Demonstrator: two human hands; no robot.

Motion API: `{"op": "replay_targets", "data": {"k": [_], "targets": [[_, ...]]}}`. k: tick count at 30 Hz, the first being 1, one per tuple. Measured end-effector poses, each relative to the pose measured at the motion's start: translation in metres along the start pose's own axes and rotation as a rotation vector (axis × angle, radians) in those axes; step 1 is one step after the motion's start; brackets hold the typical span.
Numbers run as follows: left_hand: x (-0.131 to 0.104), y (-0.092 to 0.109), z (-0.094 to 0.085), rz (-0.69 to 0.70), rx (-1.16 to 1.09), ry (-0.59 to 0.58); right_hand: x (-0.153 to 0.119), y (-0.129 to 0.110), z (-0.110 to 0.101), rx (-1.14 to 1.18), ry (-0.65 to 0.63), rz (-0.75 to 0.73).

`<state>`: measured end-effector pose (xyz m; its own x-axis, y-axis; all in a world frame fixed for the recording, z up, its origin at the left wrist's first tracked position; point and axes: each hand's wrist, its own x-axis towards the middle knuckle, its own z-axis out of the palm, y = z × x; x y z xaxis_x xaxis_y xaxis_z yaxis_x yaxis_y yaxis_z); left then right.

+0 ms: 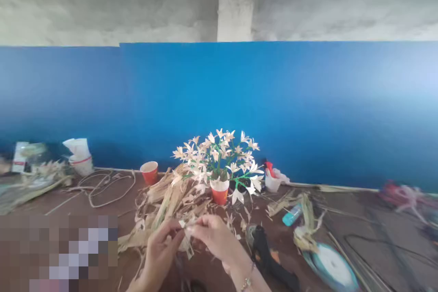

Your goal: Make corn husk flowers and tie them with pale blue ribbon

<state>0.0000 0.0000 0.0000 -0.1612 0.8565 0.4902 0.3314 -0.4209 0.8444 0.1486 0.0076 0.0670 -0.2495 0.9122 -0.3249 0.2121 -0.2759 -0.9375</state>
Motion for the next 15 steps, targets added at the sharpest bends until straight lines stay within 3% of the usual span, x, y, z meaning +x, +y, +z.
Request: {"op": "replay_targets", "data": {"k": [6, 15], "targets": [[0.0006, -0.0002, 0.0001, 0.034, -0.029, -0.082, 0.005, 0.0084, 0.0003, -0.04, 0.068, -0.174], [0.0012, 0.0018, -0.0013, 0.047, -0.002, -0.102, 0.0002, 0.0078, -0.0005, -0.183, 0.154, -0.217]]}}
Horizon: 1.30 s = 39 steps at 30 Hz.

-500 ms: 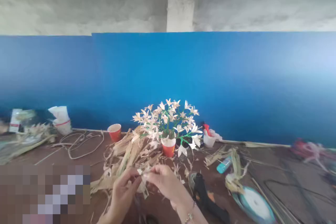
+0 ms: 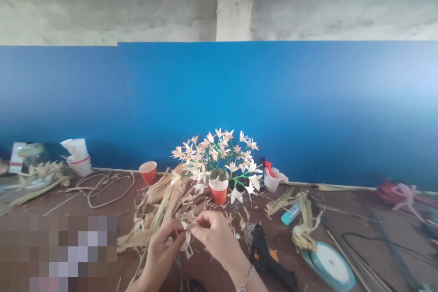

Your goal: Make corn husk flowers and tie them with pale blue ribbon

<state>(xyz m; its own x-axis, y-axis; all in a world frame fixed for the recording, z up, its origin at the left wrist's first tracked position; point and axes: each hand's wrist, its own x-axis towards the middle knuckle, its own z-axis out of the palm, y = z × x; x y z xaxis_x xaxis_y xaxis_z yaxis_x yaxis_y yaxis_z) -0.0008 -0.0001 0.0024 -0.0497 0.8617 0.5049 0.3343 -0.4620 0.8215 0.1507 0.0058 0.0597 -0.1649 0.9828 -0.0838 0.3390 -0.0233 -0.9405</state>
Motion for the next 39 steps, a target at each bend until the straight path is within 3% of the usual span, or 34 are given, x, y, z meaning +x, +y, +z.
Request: {"op": "replay_targets", "data": {"k": [4, 14, 21, 39], "targets": [[0.0, -0.002, 0.001, 0.005, 0.06, 0.027, 0.003, 0.005, 0.002, 0.021, -0.004, -0.018], [0.0, -0.002, 0.001, 0.237, 0.176, 0.075, 0.003, 0.003, 0.002, 0.007, 0.018, 0.072], [-0.001, 0.0, 0.0, 0.301, 0.198, 0.081, 0.001, -0.004, 0.002, 0.07, -0.023, 0.142], [0.0, -0.002, 0.002, 0.247, 0.254, 0.038, -0.002, -0.007, -0.001, -0.066, -0.007, 0.066]]}}
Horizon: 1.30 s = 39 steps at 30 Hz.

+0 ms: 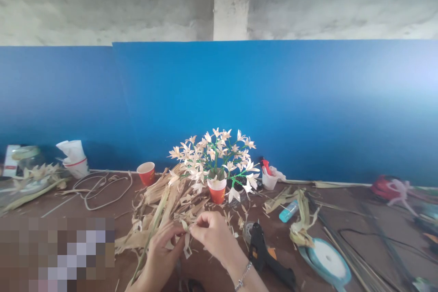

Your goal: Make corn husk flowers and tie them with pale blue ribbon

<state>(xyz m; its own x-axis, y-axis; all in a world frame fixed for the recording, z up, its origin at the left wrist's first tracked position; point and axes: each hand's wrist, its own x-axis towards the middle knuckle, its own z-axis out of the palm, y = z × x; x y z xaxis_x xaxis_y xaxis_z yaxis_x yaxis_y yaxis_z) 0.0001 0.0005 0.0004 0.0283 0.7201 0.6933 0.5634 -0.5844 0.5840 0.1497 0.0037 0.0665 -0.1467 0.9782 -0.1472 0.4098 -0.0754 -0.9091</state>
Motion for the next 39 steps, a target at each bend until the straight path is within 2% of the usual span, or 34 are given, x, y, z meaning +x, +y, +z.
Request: {"op": "replay_targets", "data": {"k": [8, 16, 23, 39], "targets": [[-0.001, -0.001, 0.001, -0.06, 0.031, -0.008, 0.004, 0.008, 0.002, 0.036, -0.045, -0.072], [-0.003, -0.001, 0.004, -0.079, 0.025, -0.056, 0.001, 0.007, 0.006, -0.119, 0.132, -0.04], [-0.001, 0.001, 0.003, -0.073, -0.012, -0.081, 0.001, 0.003, 0.004, -0.116, 0.087, -0.097], [-0.006, -0.003, 0.006, -0.053, 0.028, -0.064, -0.007, -0.01, 0.006, -0.255, 0.142, -0.118]]}}
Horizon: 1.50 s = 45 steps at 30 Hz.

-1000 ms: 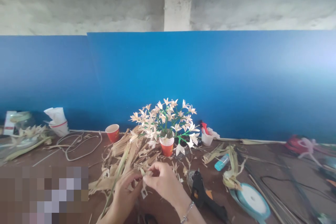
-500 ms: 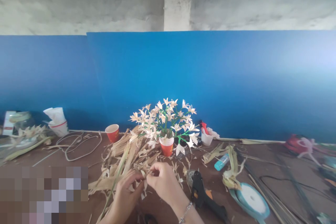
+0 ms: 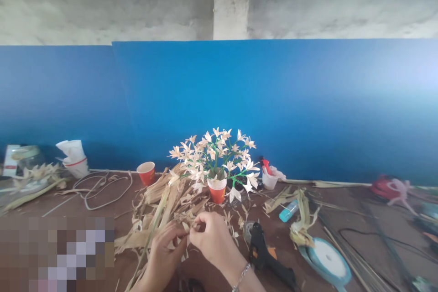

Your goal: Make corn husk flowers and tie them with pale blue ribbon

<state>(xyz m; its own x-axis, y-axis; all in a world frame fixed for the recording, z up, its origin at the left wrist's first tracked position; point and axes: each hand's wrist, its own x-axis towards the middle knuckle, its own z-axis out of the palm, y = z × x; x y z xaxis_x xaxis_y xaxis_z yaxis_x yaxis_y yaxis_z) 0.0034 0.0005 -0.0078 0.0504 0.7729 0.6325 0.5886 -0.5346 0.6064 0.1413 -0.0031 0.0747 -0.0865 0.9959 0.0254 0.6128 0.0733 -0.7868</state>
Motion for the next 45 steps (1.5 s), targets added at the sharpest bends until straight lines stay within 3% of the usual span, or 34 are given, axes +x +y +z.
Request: {"op": "replay_targets", "data": {"k": [16, 30, 33, 39, 45], "targets": [[0.0, 0.004, 0.0, 0.05, 0.007, 0.034, -0.001, 0.0, 0.003, -0.041, 0.049, 0.03], [0.0, 0.007, 0.0, 0.063, -0.043, 0.052, -0.004, -0.004, -0.003, 0.005, -0.036, 0.075], [-0.001, 0.005, 0.001, -0.027, -0.064, 0.032, 0.0, 0.003, -0.002, 0.065, -0.042, 0.068], [0.002, 0.0, 0.0, -0.389, -0.202, -0.004, 0.01, 0.02, 0.0, 0.312, -0.14, -0.005], [0.003, 0.0, -0.001, -0.45, -0.21, 0.001, 0.004, 0.011, 0.005, 0.213, -0.145, 0.102]]}}
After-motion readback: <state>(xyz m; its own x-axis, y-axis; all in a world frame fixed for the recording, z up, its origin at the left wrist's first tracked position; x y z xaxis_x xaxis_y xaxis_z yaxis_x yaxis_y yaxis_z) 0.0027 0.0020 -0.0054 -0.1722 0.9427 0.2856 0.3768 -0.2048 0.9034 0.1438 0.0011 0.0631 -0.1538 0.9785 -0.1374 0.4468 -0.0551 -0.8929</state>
